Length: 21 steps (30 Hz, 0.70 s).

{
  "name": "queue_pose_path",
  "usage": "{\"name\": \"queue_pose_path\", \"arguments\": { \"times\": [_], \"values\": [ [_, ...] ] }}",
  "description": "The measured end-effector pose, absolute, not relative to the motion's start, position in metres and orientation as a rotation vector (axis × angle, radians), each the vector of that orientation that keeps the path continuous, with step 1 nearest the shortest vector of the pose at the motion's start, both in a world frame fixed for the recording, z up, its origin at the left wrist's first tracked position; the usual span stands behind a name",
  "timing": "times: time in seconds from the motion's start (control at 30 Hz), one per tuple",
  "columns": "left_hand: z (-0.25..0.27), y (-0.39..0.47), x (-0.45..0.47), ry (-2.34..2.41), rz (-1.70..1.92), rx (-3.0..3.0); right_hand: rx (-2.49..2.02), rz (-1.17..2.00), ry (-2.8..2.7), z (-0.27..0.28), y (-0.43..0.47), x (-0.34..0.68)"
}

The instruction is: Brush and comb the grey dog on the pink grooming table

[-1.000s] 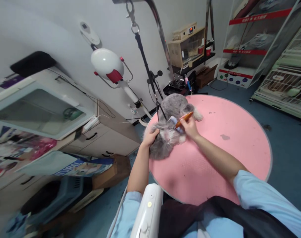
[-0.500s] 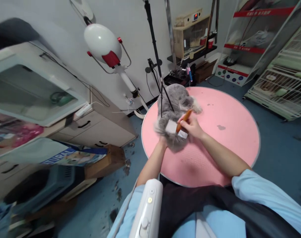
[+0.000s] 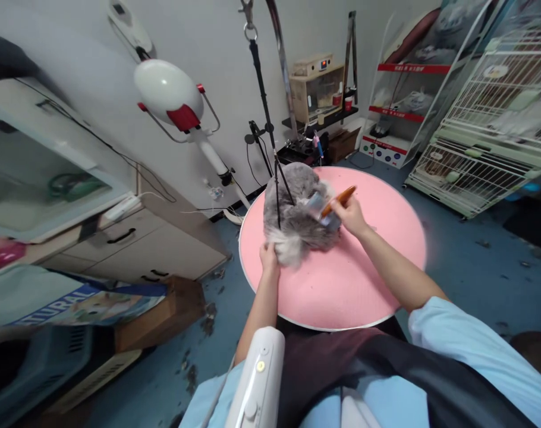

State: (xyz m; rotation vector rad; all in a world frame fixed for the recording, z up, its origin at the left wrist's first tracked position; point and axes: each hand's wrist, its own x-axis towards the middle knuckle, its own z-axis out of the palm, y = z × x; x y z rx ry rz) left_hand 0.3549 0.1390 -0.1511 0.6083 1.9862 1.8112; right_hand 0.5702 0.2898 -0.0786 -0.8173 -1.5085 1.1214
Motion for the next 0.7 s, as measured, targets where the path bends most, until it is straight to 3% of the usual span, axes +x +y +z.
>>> {"name": "queue_pose_path", "arguments": {
  "times": [0.07,0.13,0.2,0.27,0.37,0.47,0.6,0.7],
  "values": [
    [-0.137,0.132,0.362,2.198,2.044,0.614,-0.850,1.219,-1.498,-0.097,0.293,0.583],
    [-0.119,0.139,0.383,2.106,2.100,1.123,-0.977,1.110,-1.250,-0.114,0.295,0.596],
    [-0.106,0.159,0.412,1.848,1.707,1.643,-1.053,1.005,-1.054,-0.128,0.295,0.606],
    [-0.102,0.183,0.436,1.877,1.385,1.813,-1.086,1.052,-1.069,-0.138,0.291,0.612],
    [-0.114,0.204,0.443,2.109,1.196,1.821,-1.164,1.059,-1.050,-0.146,0.279,0.615],
    [-0.133,0.204,0.422,2.298,1.340,1.632,-1.081,0.998,-0.999,-0.148,0.262,0.606],
    [-0.146,0.189,0.398,2.311,1.426,1.499,-0.876,1.303,-1.233,-0.144,0.251,0.593],
    [-0.151,0.182,0.390,2.299,1.485,1.416,-1.038,1.163,-1.119,-0.139,0.254,0.599]
  ]
}}
